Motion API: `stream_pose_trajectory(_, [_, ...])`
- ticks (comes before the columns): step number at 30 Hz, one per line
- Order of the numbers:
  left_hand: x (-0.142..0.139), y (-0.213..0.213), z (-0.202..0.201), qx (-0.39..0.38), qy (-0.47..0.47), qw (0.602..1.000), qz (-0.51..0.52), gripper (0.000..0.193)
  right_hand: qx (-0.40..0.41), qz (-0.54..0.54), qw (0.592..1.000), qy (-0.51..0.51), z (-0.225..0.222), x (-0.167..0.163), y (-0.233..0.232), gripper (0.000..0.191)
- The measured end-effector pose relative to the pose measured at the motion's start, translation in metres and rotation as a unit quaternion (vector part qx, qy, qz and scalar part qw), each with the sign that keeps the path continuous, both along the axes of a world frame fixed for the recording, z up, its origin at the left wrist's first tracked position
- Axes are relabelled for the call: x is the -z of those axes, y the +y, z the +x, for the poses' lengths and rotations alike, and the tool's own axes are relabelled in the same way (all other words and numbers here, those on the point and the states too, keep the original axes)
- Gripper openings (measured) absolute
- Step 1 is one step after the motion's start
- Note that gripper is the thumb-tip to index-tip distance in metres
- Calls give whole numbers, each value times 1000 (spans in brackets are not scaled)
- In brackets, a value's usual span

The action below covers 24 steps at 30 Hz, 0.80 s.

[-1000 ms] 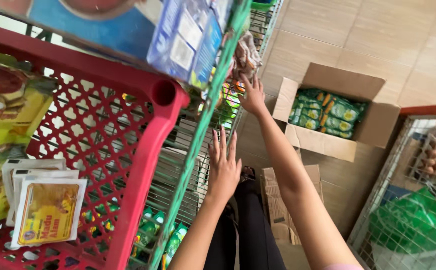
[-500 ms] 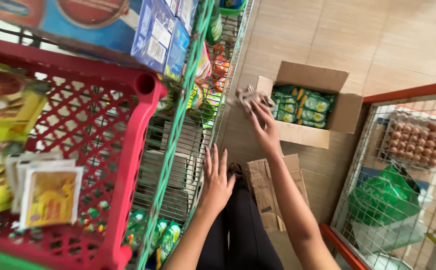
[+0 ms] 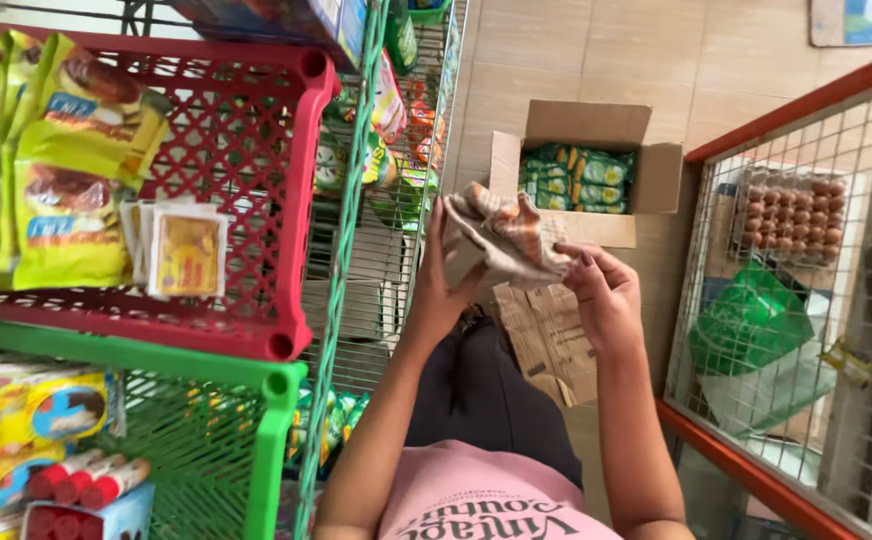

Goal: The person carries a blue basket of packaged goods through a store aisle, then arranges small bottles and packets in a green basket on a shelf. They pick up small vials one at a time, place them into a red tray, wipe product boxes with a cloth, and arrange the boxes on the shelf.

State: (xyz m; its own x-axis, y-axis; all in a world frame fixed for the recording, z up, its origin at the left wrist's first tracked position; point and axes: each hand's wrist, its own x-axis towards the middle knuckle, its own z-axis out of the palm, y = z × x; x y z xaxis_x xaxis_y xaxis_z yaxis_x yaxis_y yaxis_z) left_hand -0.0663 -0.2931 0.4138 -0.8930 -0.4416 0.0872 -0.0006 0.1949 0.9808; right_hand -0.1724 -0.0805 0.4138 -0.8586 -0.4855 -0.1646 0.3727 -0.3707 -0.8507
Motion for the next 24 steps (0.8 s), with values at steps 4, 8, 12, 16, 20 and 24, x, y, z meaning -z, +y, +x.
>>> stream_pose_trajectory(4, [-12,3,19,9,11,991,131,67,-6,-23,1000,-2,19,-8,0,29])
stream_pose_trajectory(8, [-21,2,25,4,57,984,172,65,-4,76,997,19,26,-10,-13,25])
stream_pose_trajectory(12, [-50,-6,30,-35,55,998,-17,71,-51,56,995,72,9,-22,-47,27])
stream_pose_trajectory(16, [-82,-15,13,-71,48,991,-106,71,-120,140,971,152,-21,-55,-84,70])
stream_pose_trajectory(20, [-107,-24,-31,-96,64,982,-147,66,-121,225,830,495,-76,-76,-127,64])
stream_pose_trajectory(24, [-147,-41,-84,-119,82,977,-155,59,-221,196,905,307,-153,-94,-162,57])
